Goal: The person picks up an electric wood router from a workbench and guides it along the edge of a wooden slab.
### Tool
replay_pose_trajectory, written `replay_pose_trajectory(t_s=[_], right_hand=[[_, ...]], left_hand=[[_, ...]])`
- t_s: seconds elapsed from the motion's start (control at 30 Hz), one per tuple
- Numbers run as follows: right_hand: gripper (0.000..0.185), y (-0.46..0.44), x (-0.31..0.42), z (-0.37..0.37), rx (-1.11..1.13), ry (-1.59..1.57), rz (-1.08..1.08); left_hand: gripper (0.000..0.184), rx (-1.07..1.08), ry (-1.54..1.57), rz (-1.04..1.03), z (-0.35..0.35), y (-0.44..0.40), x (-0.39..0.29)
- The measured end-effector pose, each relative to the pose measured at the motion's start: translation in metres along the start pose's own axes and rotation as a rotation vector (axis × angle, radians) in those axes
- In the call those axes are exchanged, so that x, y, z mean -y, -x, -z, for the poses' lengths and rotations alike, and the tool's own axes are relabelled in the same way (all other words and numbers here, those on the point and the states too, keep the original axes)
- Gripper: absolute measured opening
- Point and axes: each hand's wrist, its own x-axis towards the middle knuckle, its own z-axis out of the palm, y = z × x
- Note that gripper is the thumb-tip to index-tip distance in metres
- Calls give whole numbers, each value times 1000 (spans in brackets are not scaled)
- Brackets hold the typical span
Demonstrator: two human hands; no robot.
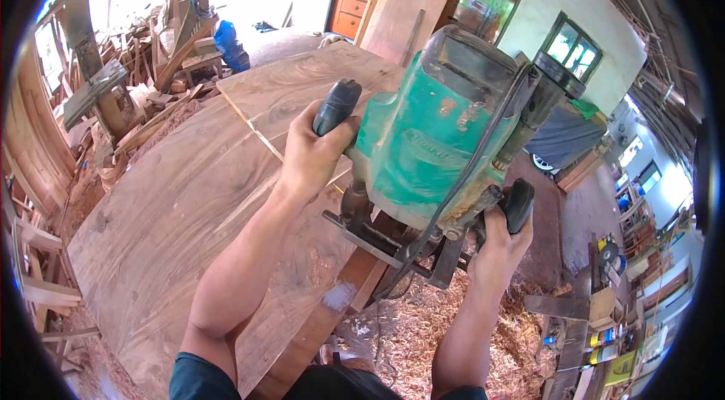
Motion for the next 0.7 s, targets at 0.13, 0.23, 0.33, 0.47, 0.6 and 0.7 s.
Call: replay_pose_trajectory(t_s=[0.13, 0.23, 0.33, 0.47, 0.6, 0.7], right_hand=[[32, -6, -7, 1, 2, 2, 1], [31, -9, -8, 1, 20, -34, 17], [29, -9, -4, -1, 12, -22, 4], [28, -9, -2, -2, 17, -43, -21], [27, -5, -2, 0, 10, -32, -23], [27, -3, -1, 0, 11, -35, -16]], left_hand=[[20, 25, 4, -29, -4, -5, 3], [20, 9, -22, 13, -6, -4, -3], [21, 4, -29, 5, -4, -7, 5], [21, 0, -24, 15, -5, -7, -1], [21, 10, -5, 4, -4, -2, -1], [20, 7, -17, 5, -3, -1, -2]])
